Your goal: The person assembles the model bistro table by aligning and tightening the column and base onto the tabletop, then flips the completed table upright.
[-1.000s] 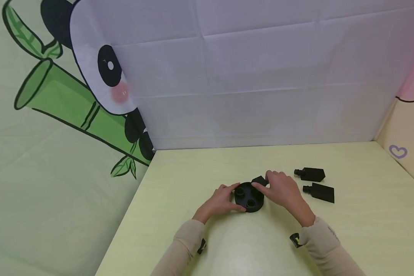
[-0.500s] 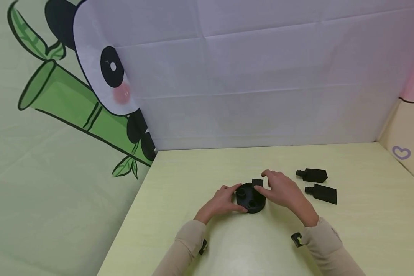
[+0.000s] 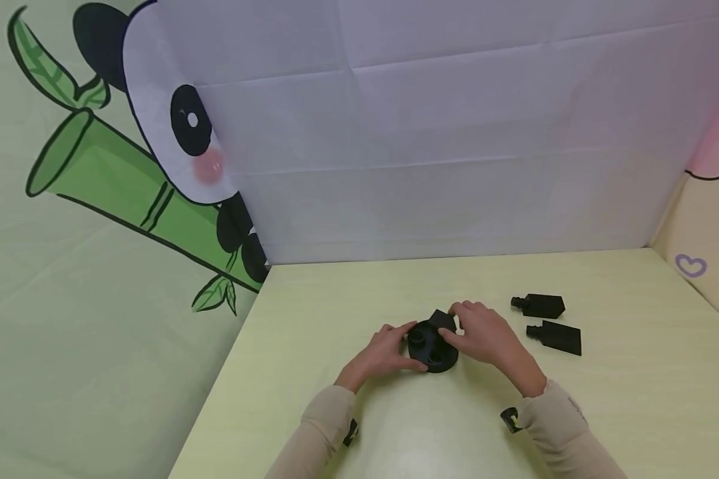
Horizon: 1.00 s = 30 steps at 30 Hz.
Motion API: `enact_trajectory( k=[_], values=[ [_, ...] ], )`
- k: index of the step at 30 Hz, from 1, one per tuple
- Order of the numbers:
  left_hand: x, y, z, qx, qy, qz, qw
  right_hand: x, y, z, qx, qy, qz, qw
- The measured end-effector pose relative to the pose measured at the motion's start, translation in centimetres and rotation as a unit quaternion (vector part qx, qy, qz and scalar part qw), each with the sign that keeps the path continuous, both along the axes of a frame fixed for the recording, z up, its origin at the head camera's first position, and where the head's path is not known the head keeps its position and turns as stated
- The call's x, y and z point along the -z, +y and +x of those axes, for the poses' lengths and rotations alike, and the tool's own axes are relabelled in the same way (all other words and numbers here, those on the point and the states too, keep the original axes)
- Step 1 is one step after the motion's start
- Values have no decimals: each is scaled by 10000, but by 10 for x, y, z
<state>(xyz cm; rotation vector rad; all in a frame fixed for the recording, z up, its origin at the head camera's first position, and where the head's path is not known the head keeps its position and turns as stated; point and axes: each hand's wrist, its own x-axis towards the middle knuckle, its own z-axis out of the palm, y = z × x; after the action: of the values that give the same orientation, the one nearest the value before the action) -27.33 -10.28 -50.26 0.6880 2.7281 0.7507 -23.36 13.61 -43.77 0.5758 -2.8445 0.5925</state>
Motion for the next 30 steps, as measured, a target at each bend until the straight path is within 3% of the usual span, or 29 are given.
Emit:
enact_trajectory(
  k=[7,15,23,30],
  values=[
    [0,0,1,3,8,39,10000,3,-4,0,217,340,241,9989],
    [-1,0,1,28,3,74,10000,-1,-5,-5,-343,80,65,9994],
    [-5,1,4,183,83,115,9997,8,-6,-11,159,220,-2,9996],
    [-5,0,4,130,54,110,9998,9,-8,-11,525,351,-28,9980]
  ],
)
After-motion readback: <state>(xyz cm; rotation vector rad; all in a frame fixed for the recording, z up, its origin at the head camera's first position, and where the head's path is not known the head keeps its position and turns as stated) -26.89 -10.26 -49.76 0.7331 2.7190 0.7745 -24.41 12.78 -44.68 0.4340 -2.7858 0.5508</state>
